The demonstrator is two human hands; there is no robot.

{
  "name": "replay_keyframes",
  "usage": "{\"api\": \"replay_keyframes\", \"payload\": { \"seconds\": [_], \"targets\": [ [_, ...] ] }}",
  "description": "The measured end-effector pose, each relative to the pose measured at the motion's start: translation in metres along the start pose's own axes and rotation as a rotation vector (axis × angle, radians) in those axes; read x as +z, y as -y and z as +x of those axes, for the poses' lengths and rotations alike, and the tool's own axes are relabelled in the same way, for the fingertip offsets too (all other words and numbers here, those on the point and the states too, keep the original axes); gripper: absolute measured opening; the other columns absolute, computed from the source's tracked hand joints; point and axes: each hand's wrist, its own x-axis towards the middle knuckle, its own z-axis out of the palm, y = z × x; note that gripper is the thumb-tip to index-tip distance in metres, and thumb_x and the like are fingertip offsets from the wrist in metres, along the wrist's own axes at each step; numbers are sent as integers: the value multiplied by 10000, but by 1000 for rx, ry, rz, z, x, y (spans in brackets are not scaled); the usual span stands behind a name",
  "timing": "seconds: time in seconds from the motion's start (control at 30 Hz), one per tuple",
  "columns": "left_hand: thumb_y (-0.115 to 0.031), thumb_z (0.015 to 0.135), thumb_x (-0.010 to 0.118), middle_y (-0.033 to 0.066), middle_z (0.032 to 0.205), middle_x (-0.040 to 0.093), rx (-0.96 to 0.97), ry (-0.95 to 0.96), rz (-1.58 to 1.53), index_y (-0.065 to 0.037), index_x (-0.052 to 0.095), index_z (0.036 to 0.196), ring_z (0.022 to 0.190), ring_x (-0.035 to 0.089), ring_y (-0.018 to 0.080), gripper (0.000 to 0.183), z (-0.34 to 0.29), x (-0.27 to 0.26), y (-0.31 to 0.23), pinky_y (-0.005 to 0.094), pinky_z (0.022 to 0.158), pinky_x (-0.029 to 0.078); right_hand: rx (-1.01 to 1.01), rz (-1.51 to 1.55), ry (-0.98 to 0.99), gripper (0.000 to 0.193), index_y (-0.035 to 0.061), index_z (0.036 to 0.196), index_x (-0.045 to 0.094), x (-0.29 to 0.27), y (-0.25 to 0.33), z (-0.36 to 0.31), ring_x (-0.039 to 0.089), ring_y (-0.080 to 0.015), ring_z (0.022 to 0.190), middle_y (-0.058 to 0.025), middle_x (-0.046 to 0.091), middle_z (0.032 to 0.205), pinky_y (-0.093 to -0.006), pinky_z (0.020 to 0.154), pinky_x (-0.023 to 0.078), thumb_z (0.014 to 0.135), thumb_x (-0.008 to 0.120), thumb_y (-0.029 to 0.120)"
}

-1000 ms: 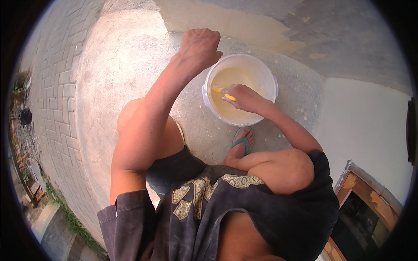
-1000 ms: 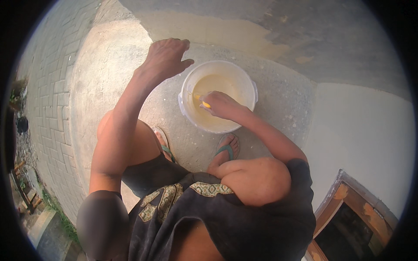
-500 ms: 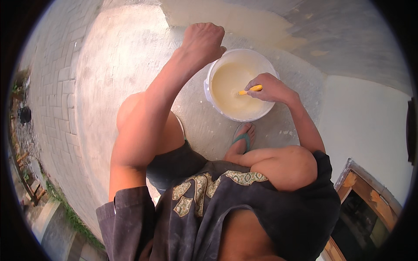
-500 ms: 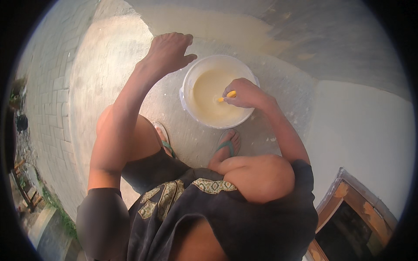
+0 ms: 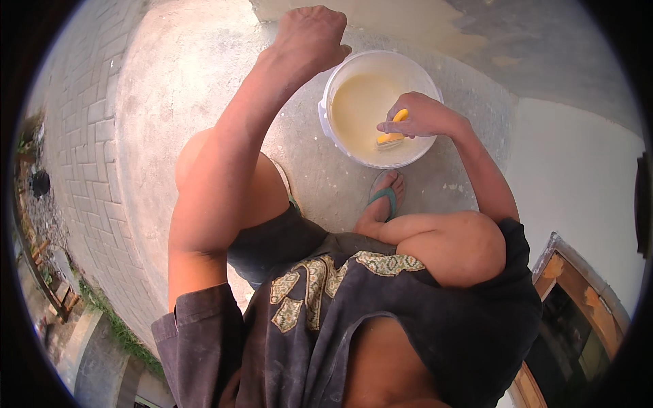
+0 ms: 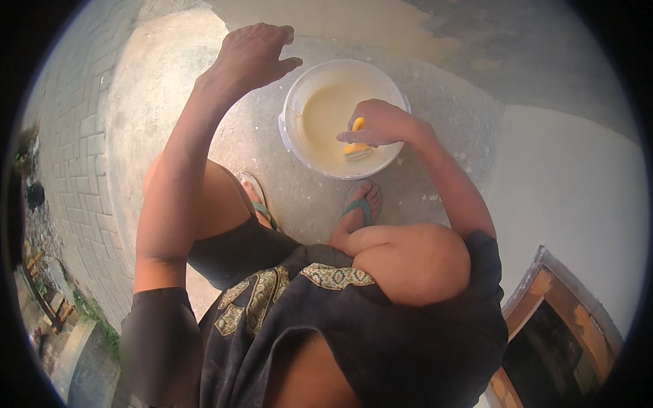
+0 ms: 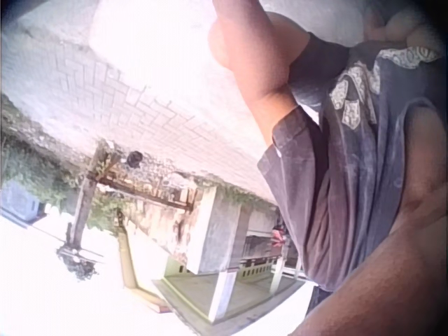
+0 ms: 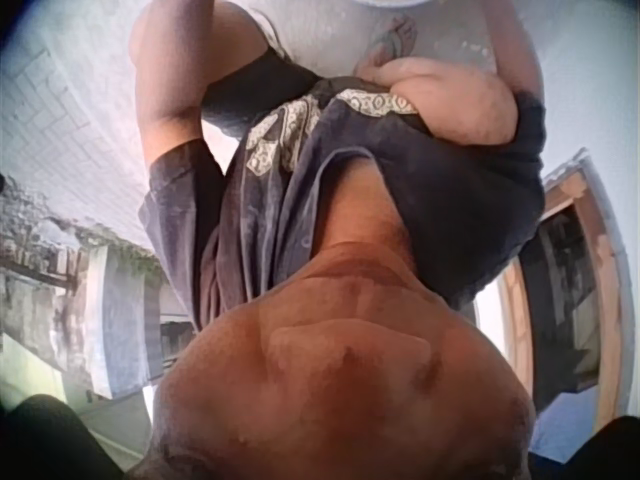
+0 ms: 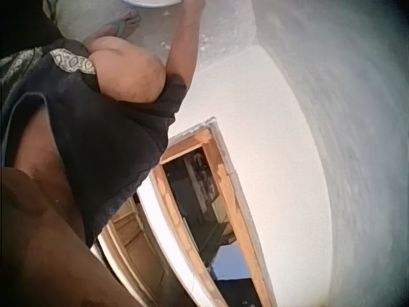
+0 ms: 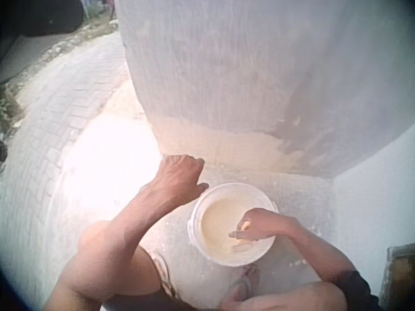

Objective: The person paints the exterior wall of a building using a brush, periodically dipping the brush into a bucket of yellow paint.

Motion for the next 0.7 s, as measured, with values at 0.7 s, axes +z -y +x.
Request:
{"api": "replay_keyframes", "payload": {
  "seconds": [0.7],
  "targets": [
    [-361, 797, 686, 100, 889, 675, -1, -30, 14, -58, 632, 1058, 898, 641, 246, 403, 3, 6, -5, 368, 787, 502, 96, -128, -327, 360, -10, 725, 588, 8, -11, 11, 635, -287, 645, -173, 622, 683, -381, 635, 509, 730, 710, 328]
  ]
}}
